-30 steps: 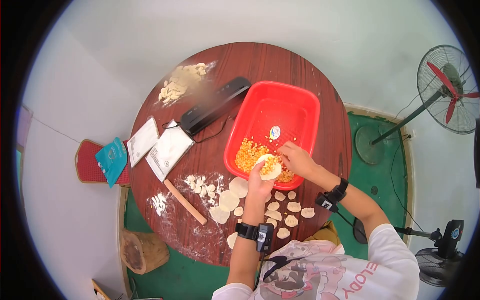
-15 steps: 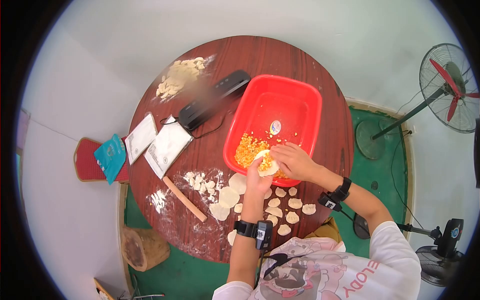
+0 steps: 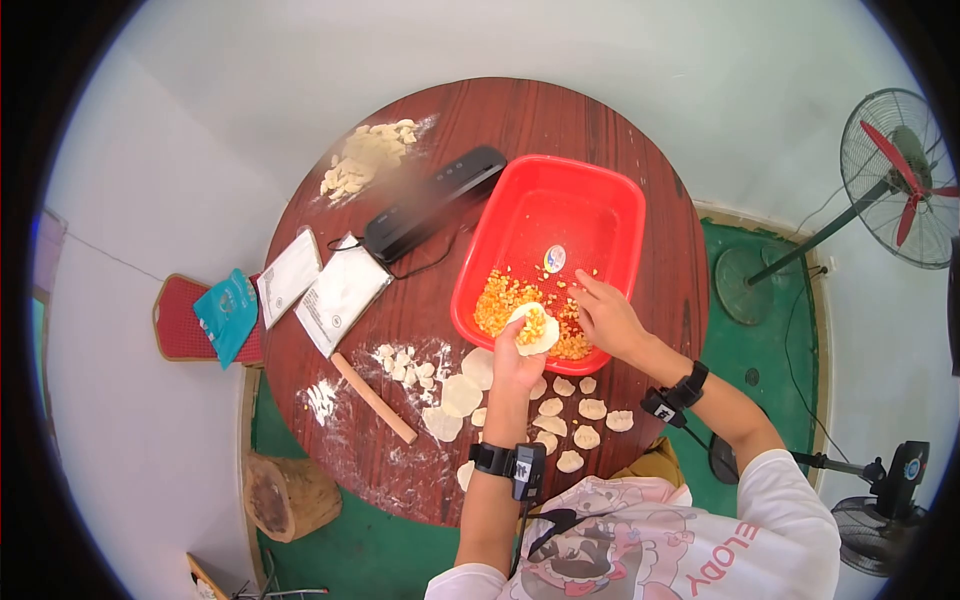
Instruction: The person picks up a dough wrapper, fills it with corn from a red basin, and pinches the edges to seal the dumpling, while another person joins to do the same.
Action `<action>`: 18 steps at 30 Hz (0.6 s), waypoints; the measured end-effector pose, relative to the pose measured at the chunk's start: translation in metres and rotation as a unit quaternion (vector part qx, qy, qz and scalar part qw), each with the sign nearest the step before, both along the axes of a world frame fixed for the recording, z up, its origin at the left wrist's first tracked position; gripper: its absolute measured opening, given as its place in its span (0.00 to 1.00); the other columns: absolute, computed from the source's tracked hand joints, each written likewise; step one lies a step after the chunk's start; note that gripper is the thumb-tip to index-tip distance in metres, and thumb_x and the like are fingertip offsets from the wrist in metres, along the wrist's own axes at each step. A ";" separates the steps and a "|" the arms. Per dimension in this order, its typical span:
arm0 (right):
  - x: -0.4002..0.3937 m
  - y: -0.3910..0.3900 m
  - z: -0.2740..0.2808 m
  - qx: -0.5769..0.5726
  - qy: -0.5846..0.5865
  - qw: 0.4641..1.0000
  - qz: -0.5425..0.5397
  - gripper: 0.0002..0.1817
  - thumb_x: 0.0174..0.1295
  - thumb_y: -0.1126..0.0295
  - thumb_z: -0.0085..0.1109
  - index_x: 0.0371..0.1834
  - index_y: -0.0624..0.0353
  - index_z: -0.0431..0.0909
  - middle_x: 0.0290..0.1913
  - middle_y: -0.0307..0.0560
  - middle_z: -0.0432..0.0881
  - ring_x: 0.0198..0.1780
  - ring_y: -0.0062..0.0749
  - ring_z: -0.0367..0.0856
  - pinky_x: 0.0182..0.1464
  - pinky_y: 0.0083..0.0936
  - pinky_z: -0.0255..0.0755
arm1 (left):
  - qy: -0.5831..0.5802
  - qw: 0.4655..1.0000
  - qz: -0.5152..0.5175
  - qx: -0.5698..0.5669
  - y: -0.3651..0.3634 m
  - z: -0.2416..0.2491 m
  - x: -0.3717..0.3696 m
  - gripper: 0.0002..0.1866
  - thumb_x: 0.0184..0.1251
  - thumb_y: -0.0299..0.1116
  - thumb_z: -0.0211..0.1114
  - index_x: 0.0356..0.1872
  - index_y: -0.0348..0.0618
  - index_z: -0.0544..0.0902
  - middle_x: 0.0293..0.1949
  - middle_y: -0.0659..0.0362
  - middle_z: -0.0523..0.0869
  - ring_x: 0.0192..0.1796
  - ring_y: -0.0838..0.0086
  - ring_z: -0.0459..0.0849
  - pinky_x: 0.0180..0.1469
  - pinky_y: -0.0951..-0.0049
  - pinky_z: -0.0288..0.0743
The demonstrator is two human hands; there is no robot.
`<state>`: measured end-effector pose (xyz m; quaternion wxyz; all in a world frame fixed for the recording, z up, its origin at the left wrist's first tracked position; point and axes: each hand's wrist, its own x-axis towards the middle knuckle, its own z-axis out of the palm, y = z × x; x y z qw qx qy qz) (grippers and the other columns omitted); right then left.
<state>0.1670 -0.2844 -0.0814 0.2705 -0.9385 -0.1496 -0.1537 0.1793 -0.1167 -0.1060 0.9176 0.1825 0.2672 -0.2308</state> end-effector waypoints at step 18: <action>0.032 -0.009 -0.039 -0.254 0.084 0.962 0.047 0.15 0.48 0.75 0.52 0.41 0.62 0.71 0.36 0.57 0.77 0.39 0.46 0.77 0.49 0.45 0.65 | -0.036 0.999 0.021 -0.024 0.006 0.024 -0.008 0.16 0.60 0.26 0.47 0.49 0.32 0.68 0.45 0.46 0.76 0.49 0.61 0.76 0.50 0.65 0.73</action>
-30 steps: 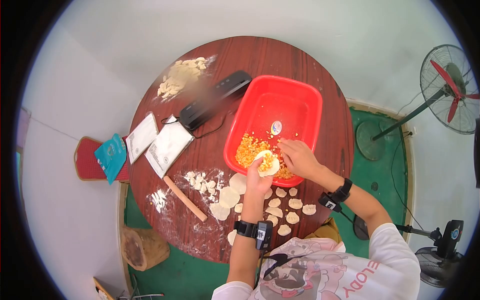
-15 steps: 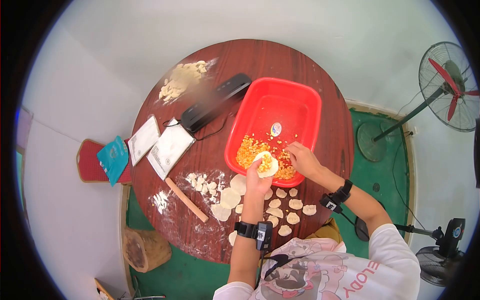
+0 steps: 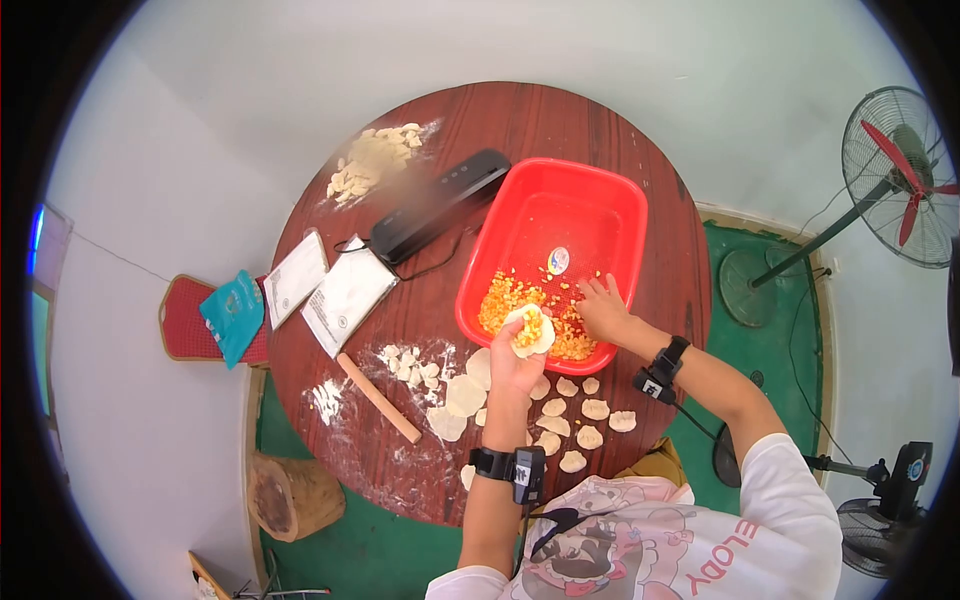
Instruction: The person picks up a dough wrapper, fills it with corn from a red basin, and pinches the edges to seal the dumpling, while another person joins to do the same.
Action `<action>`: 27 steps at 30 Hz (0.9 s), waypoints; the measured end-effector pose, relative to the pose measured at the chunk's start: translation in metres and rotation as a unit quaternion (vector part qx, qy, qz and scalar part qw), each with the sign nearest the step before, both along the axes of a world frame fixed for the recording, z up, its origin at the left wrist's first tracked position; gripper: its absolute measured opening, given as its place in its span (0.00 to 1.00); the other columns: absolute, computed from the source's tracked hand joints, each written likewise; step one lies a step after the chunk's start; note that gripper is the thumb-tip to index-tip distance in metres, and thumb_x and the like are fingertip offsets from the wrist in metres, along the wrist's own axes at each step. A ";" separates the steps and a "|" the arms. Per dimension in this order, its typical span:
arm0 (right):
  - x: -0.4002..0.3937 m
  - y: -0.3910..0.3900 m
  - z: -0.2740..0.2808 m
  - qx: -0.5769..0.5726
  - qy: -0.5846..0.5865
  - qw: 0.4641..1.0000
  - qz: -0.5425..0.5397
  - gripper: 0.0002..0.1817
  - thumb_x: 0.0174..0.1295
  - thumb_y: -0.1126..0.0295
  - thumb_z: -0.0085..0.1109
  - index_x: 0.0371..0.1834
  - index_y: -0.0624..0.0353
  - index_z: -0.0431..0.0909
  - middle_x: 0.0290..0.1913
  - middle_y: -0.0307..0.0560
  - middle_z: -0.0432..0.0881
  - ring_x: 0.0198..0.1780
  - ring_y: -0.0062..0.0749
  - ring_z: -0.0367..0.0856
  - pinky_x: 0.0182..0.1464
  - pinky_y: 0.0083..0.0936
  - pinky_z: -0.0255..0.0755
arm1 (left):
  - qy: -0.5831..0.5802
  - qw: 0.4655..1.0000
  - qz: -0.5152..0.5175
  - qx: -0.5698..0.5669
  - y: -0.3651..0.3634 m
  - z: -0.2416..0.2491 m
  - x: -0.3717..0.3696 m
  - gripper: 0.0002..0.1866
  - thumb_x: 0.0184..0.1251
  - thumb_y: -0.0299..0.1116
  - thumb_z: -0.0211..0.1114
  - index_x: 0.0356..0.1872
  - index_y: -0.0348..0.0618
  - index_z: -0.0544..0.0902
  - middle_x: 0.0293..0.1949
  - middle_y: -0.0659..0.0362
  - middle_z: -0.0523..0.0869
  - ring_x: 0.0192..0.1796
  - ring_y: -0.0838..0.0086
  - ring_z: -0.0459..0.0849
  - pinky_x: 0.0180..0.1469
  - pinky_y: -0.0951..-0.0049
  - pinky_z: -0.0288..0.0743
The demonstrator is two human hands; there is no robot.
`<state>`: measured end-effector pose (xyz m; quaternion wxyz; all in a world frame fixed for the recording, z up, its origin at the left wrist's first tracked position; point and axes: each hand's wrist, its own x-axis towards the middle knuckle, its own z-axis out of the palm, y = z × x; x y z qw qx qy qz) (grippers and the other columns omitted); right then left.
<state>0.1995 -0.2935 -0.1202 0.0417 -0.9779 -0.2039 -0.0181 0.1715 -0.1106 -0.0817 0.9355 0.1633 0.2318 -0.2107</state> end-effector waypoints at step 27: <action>-0.076 0.022 0.126 0.444 0.037 0.890 0.095 0.20 0.48 0.73 0.58 0.48 0.59 0.72 0.42 0.48 0.76 0.38 0.40 0.77 0.41 0.32 0.70 | -0.028 1.000 -0.006 -0.007 0.024 0.055 -0.047 0.16 0.61 0.26 0.45 0.51 0.32 0.66 0.49 0.47 0.74 0.53 0.62 0.74 0.54 0.66 0.71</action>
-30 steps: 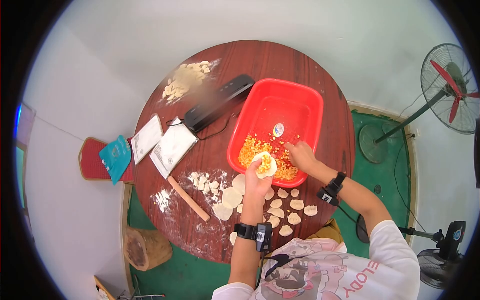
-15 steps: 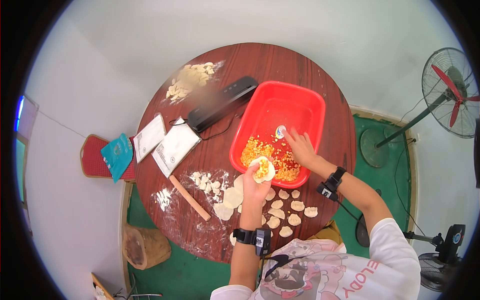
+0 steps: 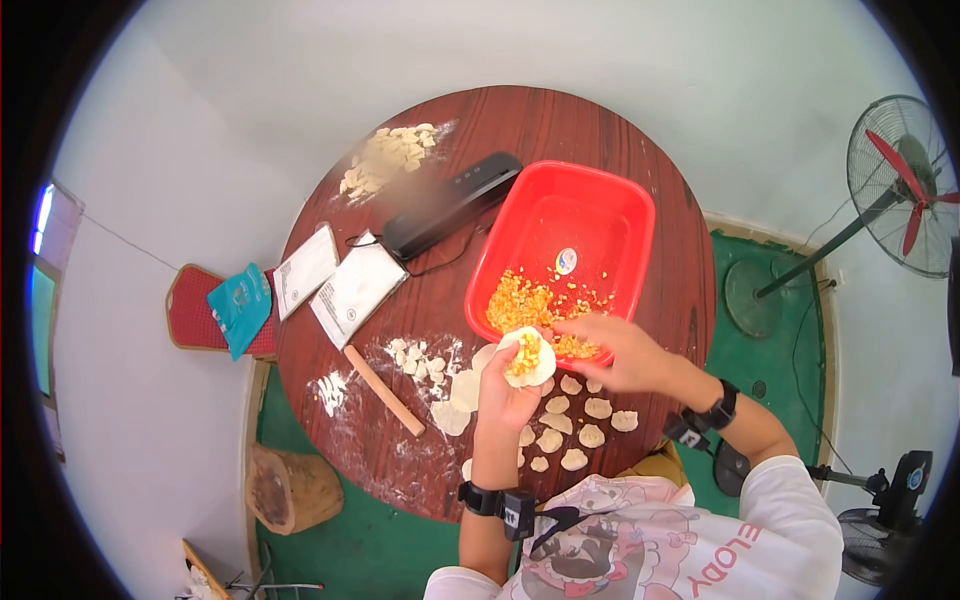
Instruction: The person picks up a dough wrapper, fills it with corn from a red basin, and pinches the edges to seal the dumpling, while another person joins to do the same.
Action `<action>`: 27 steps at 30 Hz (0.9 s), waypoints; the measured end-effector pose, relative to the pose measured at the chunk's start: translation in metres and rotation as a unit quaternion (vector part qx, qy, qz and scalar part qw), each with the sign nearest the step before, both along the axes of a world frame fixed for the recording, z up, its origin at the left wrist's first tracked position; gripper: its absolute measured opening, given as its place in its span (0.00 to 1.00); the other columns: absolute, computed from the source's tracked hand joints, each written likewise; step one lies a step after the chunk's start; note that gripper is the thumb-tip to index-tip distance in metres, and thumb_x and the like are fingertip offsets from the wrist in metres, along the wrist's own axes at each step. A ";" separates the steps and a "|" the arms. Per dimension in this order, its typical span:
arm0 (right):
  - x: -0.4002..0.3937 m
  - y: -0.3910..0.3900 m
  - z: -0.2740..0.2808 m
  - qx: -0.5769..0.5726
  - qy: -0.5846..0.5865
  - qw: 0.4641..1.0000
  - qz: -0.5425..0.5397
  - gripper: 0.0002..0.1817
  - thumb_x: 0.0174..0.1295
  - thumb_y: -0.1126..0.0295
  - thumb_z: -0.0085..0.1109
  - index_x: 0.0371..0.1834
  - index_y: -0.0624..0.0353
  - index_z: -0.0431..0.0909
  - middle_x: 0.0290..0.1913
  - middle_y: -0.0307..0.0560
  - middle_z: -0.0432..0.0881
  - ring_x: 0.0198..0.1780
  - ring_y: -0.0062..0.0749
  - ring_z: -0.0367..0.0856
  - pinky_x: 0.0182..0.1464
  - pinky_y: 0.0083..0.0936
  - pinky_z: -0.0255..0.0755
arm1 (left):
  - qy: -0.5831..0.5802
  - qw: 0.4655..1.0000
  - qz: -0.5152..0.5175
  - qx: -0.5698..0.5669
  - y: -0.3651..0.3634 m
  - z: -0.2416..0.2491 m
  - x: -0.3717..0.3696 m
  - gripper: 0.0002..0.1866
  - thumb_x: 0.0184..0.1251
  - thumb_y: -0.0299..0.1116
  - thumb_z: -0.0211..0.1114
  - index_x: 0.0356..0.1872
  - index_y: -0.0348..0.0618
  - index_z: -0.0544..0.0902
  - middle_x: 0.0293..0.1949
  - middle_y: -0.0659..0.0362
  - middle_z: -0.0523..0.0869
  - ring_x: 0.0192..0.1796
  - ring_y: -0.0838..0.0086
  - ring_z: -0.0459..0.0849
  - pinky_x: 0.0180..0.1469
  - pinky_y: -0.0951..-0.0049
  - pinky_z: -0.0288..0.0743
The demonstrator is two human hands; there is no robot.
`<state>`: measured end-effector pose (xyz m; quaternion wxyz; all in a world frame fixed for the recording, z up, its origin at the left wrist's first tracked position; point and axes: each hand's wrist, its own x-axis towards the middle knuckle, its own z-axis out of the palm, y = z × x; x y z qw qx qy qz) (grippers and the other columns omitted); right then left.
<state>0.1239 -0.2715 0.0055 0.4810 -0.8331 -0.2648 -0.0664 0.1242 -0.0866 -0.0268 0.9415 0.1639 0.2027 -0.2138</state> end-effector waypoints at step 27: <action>-0.067 0.033 0.038 0.071 -0.050 0.995 -0.041 0.06 0.48 0.76 0.58 0.30 0.62 0.77 0.39 0.48 0.76 0.37 0.38 0.75 0.37 0.25 0.69 | -0.126 0.960 -0.089 0.232 -0.003 0.064 -0.076 0.15 0.62 0.28 0.50 0.48 0.34 0.71 0.40 0.53 0.79 0.37 0.68 0.81 0.34 0.73 0.80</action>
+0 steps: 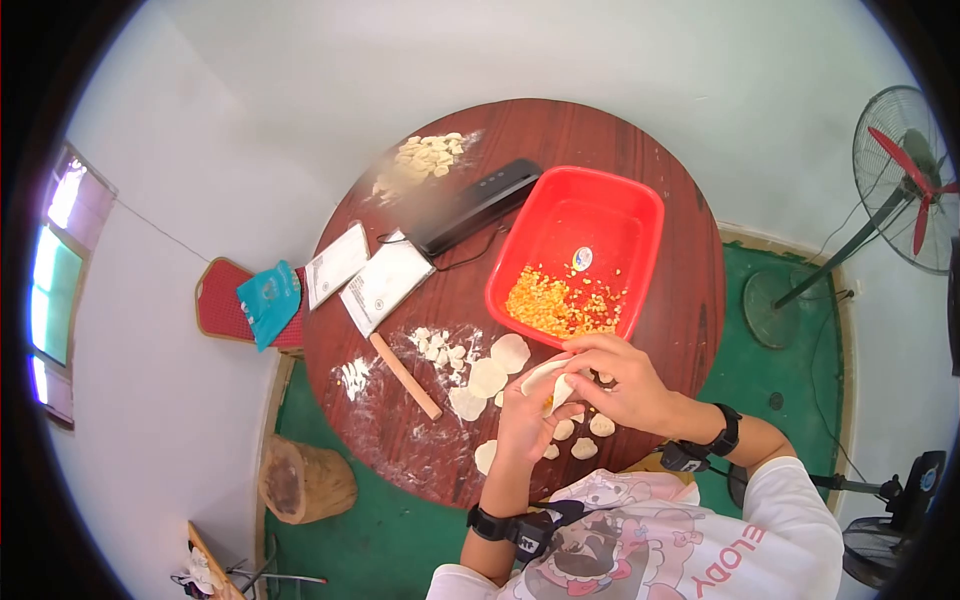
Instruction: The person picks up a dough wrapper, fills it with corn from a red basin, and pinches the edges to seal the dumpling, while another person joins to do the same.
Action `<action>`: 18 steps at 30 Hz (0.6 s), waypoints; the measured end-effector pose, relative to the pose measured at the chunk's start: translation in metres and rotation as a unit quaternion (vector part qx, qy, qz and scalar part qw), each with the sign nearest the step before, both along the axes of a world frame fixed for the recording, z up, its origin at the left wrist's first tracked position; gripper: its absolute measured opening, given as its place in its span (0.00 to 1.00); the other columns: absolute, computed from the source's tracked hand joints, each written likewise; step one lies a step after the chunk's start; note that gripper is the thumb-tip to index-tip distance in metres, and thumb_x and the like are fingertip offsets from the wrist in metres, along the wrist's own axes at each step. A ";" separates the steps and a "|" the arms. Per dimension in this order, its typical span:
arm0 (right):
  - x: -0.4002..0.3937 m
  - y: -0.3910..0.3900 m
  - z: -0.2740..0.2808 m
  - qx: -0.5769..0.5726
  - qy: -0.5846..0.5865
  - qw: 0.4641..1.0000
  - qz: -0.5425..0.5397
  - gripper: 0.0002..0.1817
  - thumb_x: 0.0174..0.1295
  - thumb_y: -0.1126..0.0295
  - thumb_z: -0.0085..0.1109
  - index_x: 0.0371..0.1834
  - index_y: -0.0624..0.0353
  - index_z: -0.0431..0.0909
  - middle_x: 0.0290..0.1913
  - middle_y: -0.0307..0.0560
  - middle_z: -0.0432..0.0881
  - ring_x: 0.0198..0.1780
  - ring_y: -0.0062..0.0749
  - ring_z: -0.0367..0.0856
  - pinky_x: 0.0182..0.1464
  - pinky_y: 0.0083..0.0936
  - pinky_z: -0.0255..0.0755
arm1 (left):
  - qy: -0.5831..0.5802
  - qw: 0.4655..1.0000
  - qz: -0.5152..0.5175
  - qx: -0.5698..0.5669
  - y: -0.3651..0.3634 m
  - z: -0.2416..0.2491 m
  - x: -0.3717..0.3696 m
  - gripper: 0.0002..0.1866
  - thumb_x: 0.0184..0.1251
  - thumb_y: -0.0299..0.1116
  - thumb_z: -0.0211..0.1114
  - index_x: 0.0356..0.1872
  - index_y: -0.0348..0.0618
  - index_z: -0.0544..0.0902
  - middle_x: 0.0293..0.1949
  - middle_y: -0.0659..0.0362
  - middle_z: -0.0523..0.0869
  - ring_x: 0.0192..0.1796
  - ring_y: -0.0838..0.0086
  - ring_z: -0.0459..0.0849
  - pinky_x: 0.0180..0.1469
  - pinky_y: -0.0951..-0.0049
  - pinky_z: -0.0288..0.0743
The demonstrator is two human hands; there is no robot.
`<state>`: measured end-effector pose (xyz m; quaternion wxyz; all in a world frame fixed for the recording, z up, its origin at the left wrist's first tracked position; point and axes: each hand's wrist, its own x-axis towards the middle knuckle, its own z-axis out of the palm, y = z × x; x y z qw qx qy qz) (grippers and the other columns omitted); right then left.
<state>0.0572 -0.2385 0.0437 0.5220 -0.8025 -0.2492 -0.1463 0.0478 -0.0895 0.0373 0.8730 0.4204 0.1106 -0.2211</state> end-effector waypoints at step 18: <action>-0.017 -0.010 0.015 0.083 0.034 0.995 -0.034 0.05 0.48 0.79 0.61 0.29 0.65 0.78 0.30 0.48 0.78 0.32 0.28 0.77 0.32 0.20 0.70 | -0.040 0.994 -0.059 0.089 0.001 0.026 -0.008 0.14 0.66 0.33 0.51 0.43 0.32 0.76 0.25 0.58 0.77 0.18 0.79 0.74 0.17 0.82 0.67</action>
